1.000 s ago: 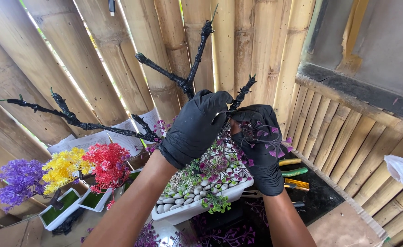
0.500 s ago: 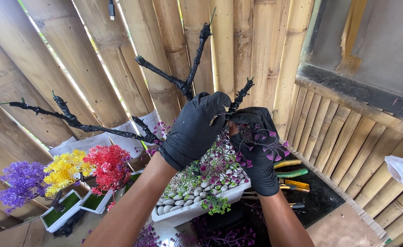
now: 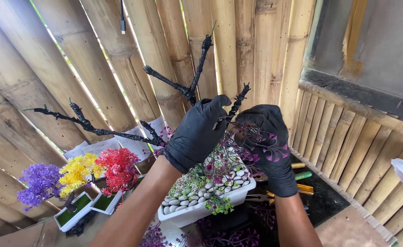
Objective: The person arranges purple artificial foliage onto a black bonsai tree structure placed in a white rectangular pot filled with white stones. They use wire to secure the foliage to the branches and use pliers to cut the wire and adjust the placement of the leaves.
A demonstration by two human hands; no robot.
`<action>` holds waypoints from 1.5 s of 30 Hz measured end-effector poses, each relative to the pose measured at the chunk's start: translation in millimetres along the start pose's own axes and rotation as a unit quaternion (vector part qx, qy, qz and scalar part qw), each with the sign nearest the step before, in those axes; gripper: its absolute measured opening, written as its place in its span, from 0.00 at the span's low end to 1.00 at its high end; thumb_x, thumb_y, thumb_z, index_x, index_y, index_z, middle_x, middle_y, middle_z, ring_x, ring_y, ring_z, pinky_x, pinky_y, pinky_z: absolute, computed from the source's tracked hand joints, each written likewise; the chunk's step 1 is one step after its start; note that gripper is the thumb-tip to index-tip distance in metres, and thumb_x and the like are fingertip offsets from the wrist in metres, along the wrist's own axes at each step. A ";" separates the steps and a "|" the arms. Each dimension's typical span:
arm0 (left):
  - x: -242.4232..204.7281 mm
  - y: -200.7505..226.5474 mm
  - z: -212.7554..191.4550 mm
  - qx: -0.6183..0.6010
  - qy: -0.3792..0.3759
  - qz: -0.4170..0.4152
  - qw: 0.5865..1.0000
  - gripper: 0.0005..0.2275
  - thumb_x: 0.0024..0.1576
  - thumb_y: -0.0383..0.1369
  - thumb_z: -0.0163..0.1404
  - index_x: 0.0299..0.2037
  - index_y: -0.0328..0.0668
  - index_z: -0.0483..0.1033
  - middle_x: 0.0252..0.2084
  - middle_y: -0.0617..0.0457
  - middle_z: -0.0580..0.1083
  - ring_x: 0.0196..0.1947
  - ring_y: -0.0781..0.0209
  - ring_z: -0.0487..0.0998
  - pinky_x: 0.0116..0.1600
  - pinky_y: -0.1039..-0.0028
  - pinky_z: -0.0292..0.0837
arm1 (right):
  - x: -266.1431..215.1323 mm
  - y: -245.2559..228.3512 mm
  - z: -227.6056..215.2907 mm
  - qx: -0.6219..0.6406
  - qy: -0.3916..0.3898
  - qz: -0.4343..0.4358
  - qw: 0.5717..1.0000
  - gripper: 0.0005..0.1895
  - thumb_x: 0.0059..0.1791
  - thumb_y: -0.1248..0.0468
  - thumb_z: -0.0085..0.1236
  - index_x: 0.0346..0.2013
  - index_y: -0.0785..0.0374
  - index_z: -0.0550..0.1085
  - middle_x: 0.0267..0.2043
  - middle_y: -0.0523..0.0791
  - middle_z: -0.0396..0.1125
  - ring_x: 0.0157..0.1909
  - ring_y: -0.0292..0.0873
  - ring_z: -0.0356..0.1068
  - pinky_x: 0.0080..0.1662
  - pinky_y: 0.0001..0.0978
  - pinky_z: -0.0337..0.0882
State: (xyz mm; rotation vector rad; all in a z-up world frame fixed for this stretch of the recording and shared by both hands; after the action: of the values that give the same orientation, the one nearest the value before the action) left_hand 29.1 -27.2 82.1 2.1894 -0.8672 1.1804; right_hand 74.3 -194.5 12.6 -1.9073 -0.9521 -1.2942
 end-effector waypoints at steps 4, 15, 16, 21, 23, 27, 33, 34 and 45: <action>0.3 6.6 -2.6 0.019 0.003 0.011 1.000 0.29 0.52 0.27 0.62 0.66 0.46 0.70 0.43 0.41 0.78 0.41 0.35 0.80 0.41 0.54 0.82 | -4.3 9.6 -16.4 0.011 -0.014 -0.013 1.000 0.42 0.32 0.31 0.70 0.55 0.44 0.77 0.62 0.36 0.68 0.67 0.45 0.64 0.68 0.38 0.66; -5.7 40.8 -32.2 0.080 0.015 0.035 0.996 0.32 0.52 0.35 0.63 0.68 0.53 0.67 0.59 0.42 0.73 0.60 0.34 0.74 0.61 0.47 0.74 | 38.0 -58.9 -102.2 0.107 0.026 0.080 0.991 0.11 0.53 0.66 0.63 0.46 0.70 0.77 0.44 0.61 0.73 0.50 0.70 0.71 0.54 0.56 0.72; -3.7 52.6 -38.6 0.083 0.014 0.043 0.996 0.31 0.53 0.37 0.62 0.69 0.52 0.67 0.62 0.42 0.71 0.64 0.34 0.70 0.65 0.46 0.69 | 35.4 -50.9 -102.1 0.118 0.017 0.113 0.986 0.10 0.52 0.65 0.64 0.47 0.64 0.79 0.44 0.53 0.74 0.49 0.62 0.72 0.55 0.51 0.73; 16.0 137.4 -84.1 0.055 -0.049 0.089 0.993 0.18 0.57 0.22 0.51 0.57 0.34 0.65 0.55 0.36 0.69 0.59 0.31 0.70 0.65 0.45 0.66 | 40.1 -73.6 -116.8 0.147 -0.032 0.114 0.982 0.10 0.57 0.64 0.50 0.49 0.63 0.76 0.45 0.45 0.71 0.46 0.43 0.70 0.51 0.35 0.69; 10.0 141.4 -80.7 0.074 -0.070 0.098 0.990 0.17 0.56 0.28 0.56 0.55 0.39 0.69 0.61 0.36 0.66 0.66 0.26 0.65 0.65 0.38 0.66 | 39.9 -81.9 -112.6 0.176 -0.083 0.106 0.975 0.10 0.54 0.62 0.55 0.47 0.63 0.76 0.44 0.44 0.71 0.47 0.43 0.72 0.49 0.35 0.69; -3.1 137.1 -67.8 0.078 -0.091 0.090 0.989 0.13 0.55 0.32 0.58 0.48 0.39 0.75 0.68 0.40 0.62 0.71 0.26 0.61 0.69 0.34 0.60 | 37.1 -88.4 -104.7 0.168 -0.132 0.133 0.968 0.11 0.52 0.61 0.59 0.49 0.57 0.79 0.39 0.42 0.70 0.37 0.39 0.69 0.39 0.30 0.67; -5.8 133.1 -56.2 0.083 -0.121 0.069 0.987 0.10 0.55 0.34 0.54 0.36 0.32 0.77 0.70 0.37 0.59 0.72 0.21 0.56 0.71 0.31 0.55 | 29.4 -76.2 -90.7 0.269 -0.152 0.261 0.915 0.10 0.51 0.65 0.59 0.48 0.57 0.78 0.42 0.39 0.77 0.45 0.35 0.75 0.47 0.30 0.74; -5.7 133.2 -53.4 0.089 -0.133 0.064 0.985 0.10 0.55 0.34 0.54 0.35 0.32 0.76 0.72 0.39 0.56 0.73 0.21 0.55 0.71 0.31 0.54 | 28.4 -74.4 -91.3 0.274 -0.138 0.263 0.915 0.08 0.53 0.66 0.57 0.46 0.59 0.77 0.38 0.38 0.75 0.41 0.34 0.71 0.45 0.28 0.70; -13.9 131.5 -50.3 0.105 -0.147 0.060 0.982 0.07 0.56 0.34 0.56 0.41 0.41 0.82 0.76 0.42 0.51 0.75 0.21 0.50 0.71 0.25 0.46 | 24.6 -50.1 -91.4 0.203 -0.083 0.247 0.944 0.06 0.55 0.67 0.54 0.45 0.57 0.76 0.40 0.36 0.73 0.40 0.33 0.67 0.41 0.26 0.64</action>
State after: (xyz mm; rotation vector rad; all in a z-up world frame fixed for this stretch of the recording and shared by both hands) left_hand -99.8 -77.1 111.9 2.5610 -1.0499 1.0588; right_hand -5.6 -237.2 69.7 -1.7838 -0.6881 -0.5989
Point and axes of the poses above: each hand's wrist, its own x-axis towards the middle knuckle, its own z-axis out of the palm, y = z × x, the point moved 9 cm from there along x, towards the middle knuckle
